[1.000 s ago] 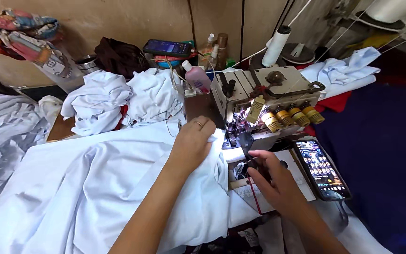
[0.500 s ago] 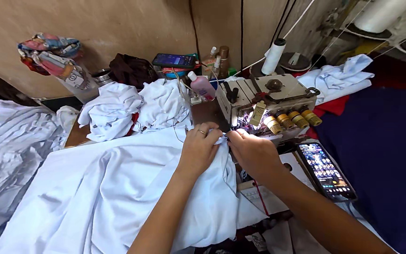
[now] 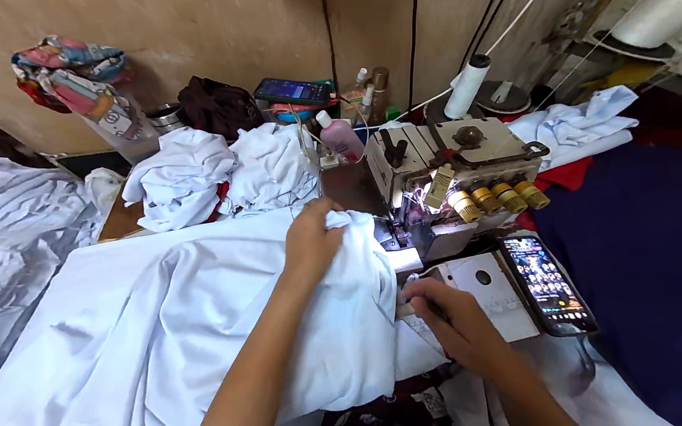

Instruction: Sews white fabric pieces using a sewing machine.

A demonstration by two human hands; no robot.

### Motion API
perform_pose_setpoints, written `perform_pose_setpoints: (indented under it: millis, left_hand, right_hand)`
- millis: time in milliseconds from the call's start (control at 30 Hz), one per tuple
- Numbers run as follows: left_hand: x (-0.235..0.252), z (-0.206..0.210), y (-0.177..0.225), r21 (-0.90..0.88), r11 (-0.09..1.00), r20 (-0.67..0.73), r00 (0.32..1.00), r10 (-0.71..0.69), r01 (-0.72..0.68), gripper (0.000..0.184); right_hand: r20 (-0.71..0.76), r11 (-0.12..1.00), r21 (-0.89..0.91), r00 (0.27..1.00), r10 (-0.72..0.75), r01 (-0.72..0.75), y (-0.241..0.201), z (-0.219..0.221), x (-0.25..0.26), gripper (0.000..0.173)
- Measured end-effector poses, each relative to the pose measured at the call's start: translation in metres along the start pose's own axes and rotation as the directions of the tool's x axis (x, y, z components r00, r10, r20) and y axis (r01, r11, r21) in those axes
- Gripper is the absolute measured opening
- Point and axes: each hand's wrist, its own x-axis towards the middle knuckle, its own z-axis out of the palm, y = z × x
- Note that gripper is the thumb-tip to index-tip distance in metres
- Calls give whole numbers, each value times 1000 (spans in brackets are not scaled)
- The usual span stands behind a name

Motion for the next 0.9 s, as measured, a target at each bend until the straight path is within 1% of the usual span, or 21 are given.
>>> perform_pose_setpoints:
  millis: [67, 133, 167, 200, 267, 300, 333, 367, 433, 500, 567, 633, 733, 800, 900]
  left_hand:
    - [-3, -9, -13, -49, 999, -35, 999, -22, 20, 15]
    - [-13, -24, -27, -79, 997, -69, 997, -27, 22, 17]
    - [-21, -30, -33, -81, 997, -86, 996, -23, 16, 19]
    - [-30, -36, -37, -78, 997, -97, 995, -21, 13, 21]
    - [-51, -48, -35, -76, 997, -91, 996, -24, 17, 27]
    - [-63, -54, -29, -70, 998, -87, 996, -13, 7, 28]
    - [-77, -61, -21, -85, 996, -69, 998, 6, -12, 27]
    - [-90, -67, -11, -128, 991, -25, 999, 29, -32, 23]
    - [-112, -73, 10, -243, 968, 132, 987, 96, -62, 15]
    - [-124, -71, 30, -317, 943, 276, 941, 198, -105, 22]
    - [-128, -66, 45, -329, 929, 338, 897, 285, -171, 28]
    - [-126, -64, 52, -316, 920, 302, 895, 329, -232, 32]
    - [-118, -67, 52, -277, 918, 146, 931, 333, -285, 31]
    - [-115, -67, 52, -286, 916, 74, 946, 315, -282, 26]
    - [-115, -64, 56, -329, 905, 36, 954, 297, -270, 22]
  right_hand:
    - [-7, 1000, 26, 1000, -16, 17, -1, 5, -5, 31]
    - [-27, 998, 18, 998, -60, 60, -3, 11, -2, 28]
    - [-37, 997, 11, 997, -71, 72, -5, 14, 1, 29]
    - [-46, 997, 19, 996, -75, 76, -7, 15, 3, 36]
    - [-56, 995, 60, 996, -74, 78, -10, 18, 8, 59]
    - [-56, 994, 73, 995, -78, 82, -11, 18, 11, 64]
    - [-60, 993, 78, 995, -86, 90, -13, 19, 15, 61]
    - [-72, 992, 76, 992, -99, 105, -14, 20, 18, 56]
    - [-97, 986, 78, 985, -140, 147, -15, 22, 23, 45]
    - [-65, 977, 70, 978, -198, 202, -12, 23, 23, 41]
    - [-22, 962, 40, 962, -271, 272, -6, 22, 23, 38]
    - [-12, 949, -25, 950, -313, 313, 3, 17, 22, 35]
    - [-45, 942, -157, 951, -305, 295, 19, -1, 19, 31]
    - [-62, 938, -234, 959, -278, 257, 27, -13, 19, 30]
    - [-76, 920, -322, 962, -262, 225, 29, -17, 20, 29]
